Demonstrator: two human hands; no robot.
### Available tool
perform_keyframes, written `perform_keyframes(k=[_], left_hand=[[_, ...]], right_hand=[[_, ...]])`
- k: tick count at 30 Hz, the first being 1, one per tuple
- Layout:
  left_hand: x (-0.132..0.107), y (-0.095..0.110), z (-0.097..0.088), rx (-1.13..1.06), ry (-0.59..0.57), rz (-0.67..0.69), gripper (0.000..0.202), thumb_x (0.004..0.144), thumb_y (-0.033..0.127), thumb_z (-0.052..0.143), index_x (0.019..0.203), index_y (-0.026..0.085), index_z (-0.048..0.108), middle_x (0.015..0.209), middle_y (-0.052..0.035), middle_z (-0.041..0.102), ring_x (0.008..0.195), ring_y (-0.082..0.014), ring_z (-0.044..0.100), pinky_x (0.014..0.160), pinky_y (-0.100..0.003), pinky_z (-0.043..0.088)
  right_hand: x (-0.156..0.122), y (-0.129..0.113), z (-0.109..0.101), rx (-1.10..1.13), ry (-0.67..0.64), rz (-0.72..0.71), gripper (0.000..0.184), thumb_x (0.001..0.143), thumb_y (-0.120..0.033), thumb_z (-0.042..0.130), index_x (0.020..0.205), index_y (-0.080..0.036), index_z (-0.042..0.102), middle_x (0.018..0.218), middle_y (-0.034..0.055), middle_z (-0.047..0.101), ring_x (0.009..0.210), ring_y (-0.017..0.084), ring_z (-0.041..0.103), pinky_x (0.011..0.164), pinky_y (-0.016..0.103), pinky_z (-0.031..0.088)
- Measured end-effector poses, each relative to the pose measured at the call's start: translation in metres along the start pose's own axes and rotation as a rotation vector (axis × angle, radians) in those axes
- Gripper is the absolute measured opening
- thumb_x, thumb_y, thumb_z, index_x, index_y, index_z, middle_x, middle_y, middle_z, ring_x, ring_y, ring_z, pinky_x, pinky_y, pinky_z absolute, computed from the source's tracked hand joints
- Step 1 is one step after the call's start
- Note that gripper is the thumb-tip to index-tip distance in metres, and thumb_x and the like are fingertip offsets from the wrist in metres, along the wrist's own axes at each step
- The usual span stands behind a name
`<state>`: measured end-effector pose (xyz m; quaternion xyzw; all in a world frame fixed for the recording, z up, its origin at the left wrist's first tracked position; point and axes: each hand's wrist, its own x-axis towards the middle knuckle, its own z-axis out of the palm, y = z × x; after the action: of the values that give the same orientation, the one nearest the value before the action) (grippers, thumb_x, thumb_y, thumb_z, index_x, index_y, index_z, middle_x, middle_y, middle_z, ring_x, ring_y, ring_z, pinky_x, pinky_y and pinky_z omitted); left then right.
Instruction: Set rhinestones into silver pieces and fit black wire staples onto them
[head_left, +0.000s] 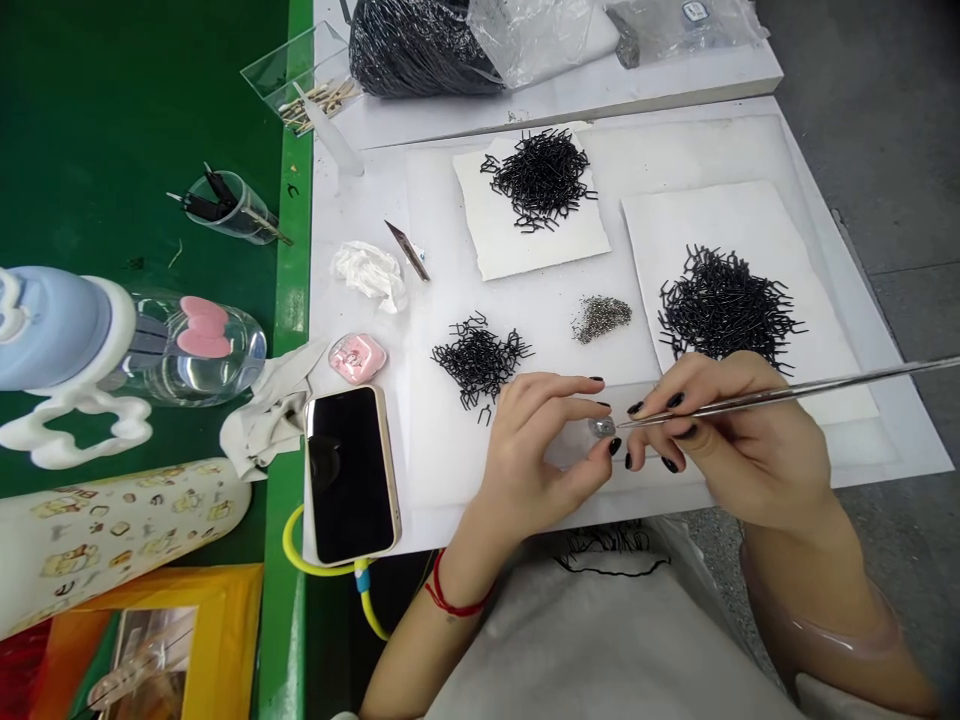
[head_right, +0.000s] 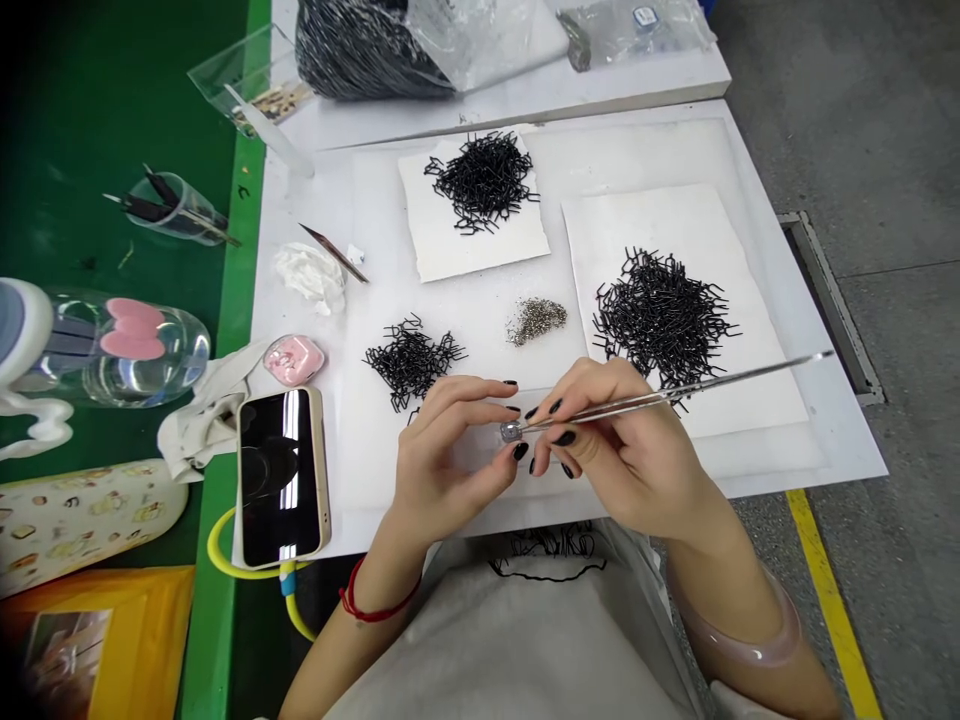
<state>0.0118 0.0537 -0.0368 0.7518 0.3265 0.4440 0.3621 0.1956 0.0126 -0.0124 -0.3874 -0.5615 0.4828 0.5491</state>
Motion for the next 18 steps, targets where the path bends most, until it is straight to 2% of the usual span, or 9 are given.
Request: perform_keyframes(k=[7,18], left_hand=[[-0.0007,-0.0010,0.0004,0.004,-0.001,0.002,0.016,0.082,0.016,0.071,0.096,0.021,0.066,0.109,-0.0085,0.073,0.098,-0.0240,0.067,0.088,-0.044,0.050],[-0.0007,-0.0010,0.0007,0.012,-0.008,0.008,0.015,0.083,0.017,0.071,0.096,0.021,0.066,0.110,-0.0085,0.073,0.097,-0.0234,0.066,0.088,-0.043,0.050]], right_hand=[[0.0008,-0.0016,0.0003,-0.068,-0.021,0.027,0.021,0.097,-0.006,0.053,0.103,-0.025,0.061,0.091,0.0032,0.061,0.061,0.013,0.064,0.051,0.031,0.053],[0.0001,-0.0028,-0.0019,-0.106,-0.042,0.021,0.021,0.096,-0.008,0.055,0.105,-0.026,0.062,0.094,0.0041,0.063,0.064,0.014,0.065,0.052,0.031,0.055]])
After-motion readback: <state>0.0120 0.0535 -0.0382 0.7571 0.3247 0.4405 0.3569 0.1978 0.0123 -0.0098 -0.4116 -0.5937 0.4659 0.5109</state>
